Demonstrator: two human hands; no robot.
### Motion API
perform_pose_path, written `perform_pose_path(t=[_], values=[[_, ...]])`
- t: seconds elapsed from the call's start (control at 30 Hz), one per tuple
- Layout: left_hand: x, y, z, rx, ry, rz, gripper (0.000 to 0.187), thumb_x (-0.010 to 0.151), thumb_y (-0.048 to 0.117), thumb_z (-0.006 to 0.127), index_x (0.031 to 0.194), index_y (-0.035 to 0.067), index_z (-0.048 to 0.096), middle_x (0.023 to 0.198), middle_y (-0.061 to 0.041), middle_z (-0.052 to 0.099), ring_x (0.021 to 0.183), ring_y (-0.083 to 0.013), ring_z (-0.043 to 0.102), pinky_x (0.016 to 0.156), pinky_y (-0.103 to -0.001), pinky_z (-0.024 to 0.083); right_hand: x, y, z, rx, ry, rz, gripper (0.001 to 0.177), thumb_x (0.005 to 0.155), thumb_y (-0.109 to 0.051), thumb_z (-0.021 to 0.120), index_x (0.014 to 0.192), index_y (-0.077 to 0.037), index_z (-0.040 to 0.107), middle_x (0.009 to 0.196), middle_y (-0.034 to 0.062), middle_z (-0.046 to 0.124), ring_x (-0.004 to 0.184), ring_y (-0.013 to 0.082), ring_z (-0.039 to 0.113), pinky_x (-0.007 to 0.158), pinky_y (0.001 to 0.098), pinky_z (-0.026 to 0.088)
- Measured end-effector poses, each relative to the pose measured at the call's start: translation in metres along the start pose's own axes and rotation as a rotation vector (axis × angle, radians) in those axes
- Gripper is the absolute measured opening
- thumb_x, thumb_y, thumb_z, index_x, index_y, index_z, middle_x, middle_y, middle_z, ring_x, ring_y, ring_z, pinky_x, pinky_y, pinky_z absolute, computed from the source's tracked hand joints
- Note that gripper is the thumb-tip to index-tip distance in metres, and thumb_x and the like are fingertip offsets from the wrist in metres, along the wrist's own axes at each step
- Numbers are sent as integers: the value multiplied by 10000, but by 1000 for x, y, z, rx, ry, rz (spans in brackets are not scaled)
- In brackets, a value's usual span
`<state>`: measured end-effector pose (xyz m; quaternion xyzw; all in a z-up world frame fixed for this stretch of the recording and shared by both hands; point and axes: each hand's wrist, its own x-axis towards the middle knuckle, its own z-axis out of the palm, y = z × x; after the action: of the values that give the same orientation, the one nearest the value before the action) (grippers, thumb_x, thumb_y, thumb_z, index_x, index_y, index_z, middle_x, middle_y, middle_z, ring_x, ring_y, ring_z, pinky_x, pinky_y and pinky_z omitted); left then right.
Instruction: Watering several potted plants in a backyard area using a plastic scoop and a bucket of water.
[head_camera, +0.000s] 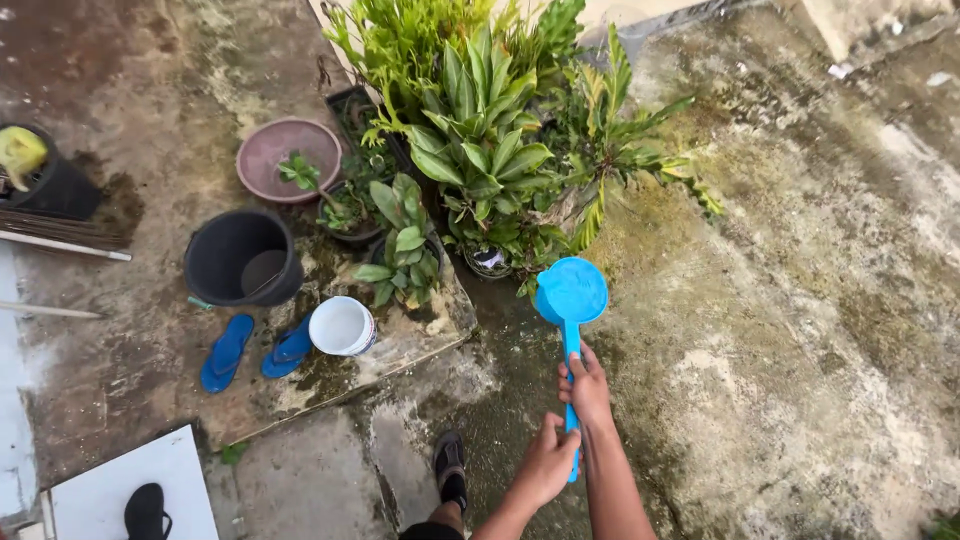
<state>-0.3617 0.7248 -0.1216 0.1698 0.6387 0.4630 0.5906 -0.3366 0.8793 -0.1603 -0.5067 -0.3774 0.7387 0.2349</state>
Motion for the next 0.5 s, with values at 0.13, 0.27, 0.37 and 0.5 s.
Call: perform_pose_path(t=[0.13,0.27,0.37,0.5], values=[[44,14,-4,243,83,41,263,1093,404,368,1158,155,418,762,-54,603,597,-225,576,534,-466,403,47,-4,9,106,-9,-28,502,1051,-131,475,1548,-122,404,743,28,509,519,70,358,416,216,262],[84,27,-10,197,140,253,94,1091,206,412,1112,116,394,683,-38,583,517,-193,545,475,-435,397,76,-36,26,129,27,-49,447,1060,-118,441,1505,-112,395,754,43,514,521,74,386,397,220,279],[110,40,-16,130,105,252,93,1078,209,416,1111,122,414,765,-40,627,629,-194,571,574,-436,429,98,-65,35,94,24,-52,384,1086,-185,405,1455,-81,373,743,60,533,504,103,444,382,240,354],[153,35,-20,137,67,212,169,1092,245,410,1212,127,397,785,-46,625,646,-200,564,573,-450,411,190,-64,9,209,62,132,349,1127,-289,412,1223,32,510,916,165,624,547,111,445,414,238,393]])
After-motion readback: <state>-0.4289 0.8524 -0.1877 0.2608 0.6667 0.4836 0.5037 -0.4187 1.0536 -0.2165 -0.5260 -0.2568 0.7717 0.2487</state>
